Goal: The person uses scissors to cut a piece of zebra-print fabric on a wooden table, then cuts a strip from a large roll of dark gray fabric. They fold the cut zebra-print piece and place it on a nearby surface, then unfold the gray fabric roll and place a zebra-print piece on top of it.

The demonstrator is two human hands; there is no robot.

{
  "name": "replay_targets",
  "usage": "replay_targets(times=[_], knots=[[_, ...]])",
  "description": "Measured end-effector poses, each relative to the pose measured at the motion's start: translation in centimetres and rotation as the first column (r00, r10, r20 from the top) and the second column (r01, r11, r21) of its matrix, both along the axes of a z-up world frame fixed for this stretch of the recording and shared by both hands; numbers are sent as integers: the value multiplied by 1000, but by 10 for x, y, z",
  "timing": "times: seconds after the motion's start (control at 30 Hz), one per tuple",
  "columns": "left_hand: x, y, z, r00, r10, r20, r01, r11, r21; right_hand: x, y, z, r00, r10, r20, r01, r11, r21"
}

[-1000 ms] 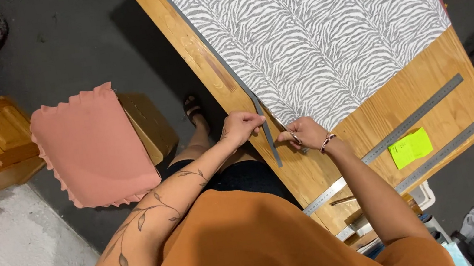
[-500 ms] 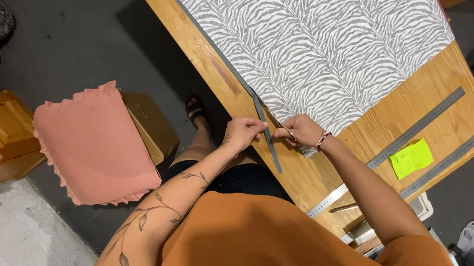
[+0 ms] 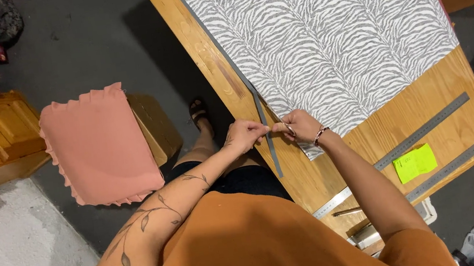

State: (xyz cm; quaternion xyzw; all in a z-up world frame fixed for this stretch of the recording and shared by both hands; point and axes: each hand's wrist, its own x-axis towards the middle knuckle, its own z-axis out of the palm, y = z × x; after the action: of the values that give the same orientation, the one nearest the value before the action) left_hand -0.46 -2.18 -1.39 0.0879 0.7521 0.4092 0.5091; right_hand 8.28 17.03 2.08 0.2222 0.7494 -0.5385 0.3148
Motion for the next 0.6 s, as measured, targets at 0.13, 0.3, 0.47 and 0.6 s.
replay_targets(times=[0.13,0.3,0.47,0.6], knots=[[-9,-5,18,998,-65,-5,65,998,-22,2,0,-8,1000,-16,0,16,1000,-18],[-40,0,57,997,-59,47,60,998,-32,-1,0,-6,1000,15,6,-15,1000,-8],[-74,14,40,971,230,66,-231,973,2,0,1,-11,1000,-9,13,9,1000,-21],[-78,22,20,916,377,141,-384,923,26,-2,2,-2,1000,-12,20,13,999,-45]])
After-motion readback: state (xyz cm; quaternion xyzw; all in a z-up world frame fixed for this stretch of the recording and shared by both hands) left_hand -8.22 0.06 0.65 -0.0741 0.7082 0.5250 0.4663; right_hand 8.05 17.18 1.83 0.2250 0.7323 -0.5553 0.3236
